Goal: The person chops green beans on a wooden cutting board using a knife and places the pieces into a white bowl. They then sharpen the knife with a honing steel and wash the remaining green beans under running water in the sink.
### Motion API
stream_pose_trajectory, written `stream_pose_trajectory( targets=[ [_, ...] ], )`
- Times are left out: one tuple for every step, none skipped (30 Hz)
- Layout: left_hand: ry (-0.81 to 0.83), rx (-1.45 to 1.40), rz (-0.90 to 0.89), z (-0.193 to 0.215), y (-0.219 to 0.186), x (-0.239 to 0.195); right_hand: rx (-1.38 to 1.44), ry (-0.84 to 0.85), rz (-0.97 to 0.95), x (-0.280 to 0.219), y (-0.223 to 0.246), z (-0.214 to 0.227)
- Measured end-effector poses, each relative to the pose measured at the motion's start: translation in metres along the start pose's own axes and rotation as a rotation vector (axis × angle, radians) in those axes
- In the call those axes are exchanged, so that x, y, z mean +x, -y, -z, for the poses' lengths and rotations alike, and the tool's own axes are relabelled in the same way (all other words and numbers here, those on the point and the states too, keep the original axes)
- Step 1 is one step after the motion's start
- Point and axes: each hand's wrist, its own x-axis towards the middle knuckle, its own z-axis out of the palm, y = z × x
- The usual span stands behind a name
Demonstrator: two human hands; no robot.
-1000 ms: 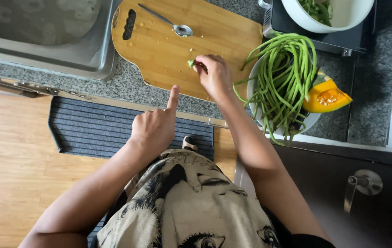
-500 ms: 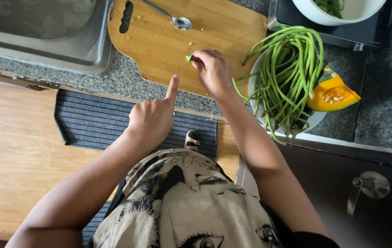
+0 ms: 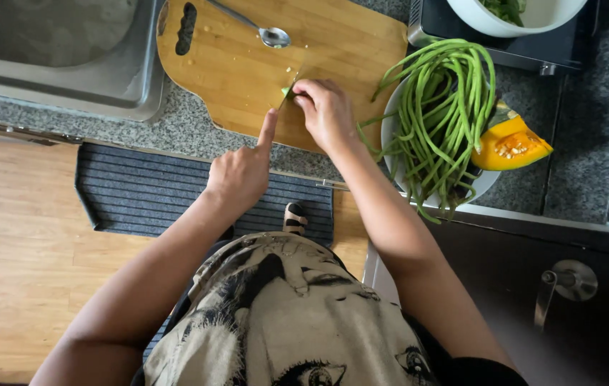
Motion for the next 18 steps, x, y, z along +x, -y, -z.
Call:
stream_pose_trajectory(
  targets=[
    [-0.002, -0.001, -0.001, -0.001, 0.001, -0.002, -0.002, 0.0, 0.002, 0.001, -0.001, 0.001],
    [-0.024, 0.014, -0.003, -0.002, 0.003, -0.004, 0.005, 0.0, -0.014, 0.001, -0.002, 0.002],
    [-0.048, 0.029, -0.003, -0.003, 0.005, -0.007, 0.013, 0.001, -0.025, 0.003, -0.002, 0.003],
    [-0.052, 0.028, 0.0, -0.003, 0.006, -0.008, 0.013, 0.001, -0.02, 0.003, -0.005, 0.002],
    [-0.038, 0.005, 0.009, -0.002, 0.008, -0.009, -0.02, -0.01, -0.027, 0.002, -0.007, 0.0],
    [-0.025, -0.017, 0.017, -0.002, 0.011, -0.011, -0.052, -0.021, -0.033, 0.001, -0.009, -0.002],
    [-0.029, -0.02, 0.021, 0.001, 0.015, -0.012, -0.053, -0.02, -0.027, 0.0, -0.005, 0.002],
    [-0.05, 0.008, 0.02, 0.003, 0.02, -0.013, -0.067, -0.047, -0.021, -0.001, -0.002, 0.006],
    [-0.072, 0.037, 0.015, 0.008, 0.024, -0.012, -0.084, -0.079, -0.016, 0.0, 0.001, 0.011],
    [-0.078, 0.037, 0.013, 0.014, 0.027, -0.009, -0.088, -0.083, -0.012, 0.006, 0.017, 0.023],
    [-0.165, 0.069, -0.014, 0.019, 0.031, -0.008, -0.089, -0.127, 0.074, 0.01, 0.034, 0.033],
    [-0.252, 0.102, -0.041, 0.024, 0.035, -0.008, -0.091, -0.17, 0.16, 0.013, 0.051, 0.042],
    [-0.25, 0.101, -0.042, 0.029, 0.038, -0.005, -0.091, -0.169, 0.159, 0.02, 0.047, 0.039],
    [-0.316, 0.143, -0.033, 0.034, 0.041, -0.003, -0.16, -0.113, 0.255, 0.027, 0.044, 0.035],
    [-0.387, 0.185, -0.024, 0.04, 0.045, 0.001, -0.231, -0.06, 0.354, 0.036, 0.041, 0.032],
    [-0.39, 0.184, -0.023, 0.043, 0.049, -0.002, -0.232, -0.061, 0.357, 0.043, 0.044, 0.032],
    [-0.456, 0.16, -0.027, 0.049, 0.053, -0.002, -0.164, -0.104, 0.416, 0.053, 0.047, 0.032],
    [-0.522, 0.135, -0.031, 0.054, 0.057, -0.003, -0.096, -0.146, 0.477, 0.064, 0.05, 0.033]
  ],
)
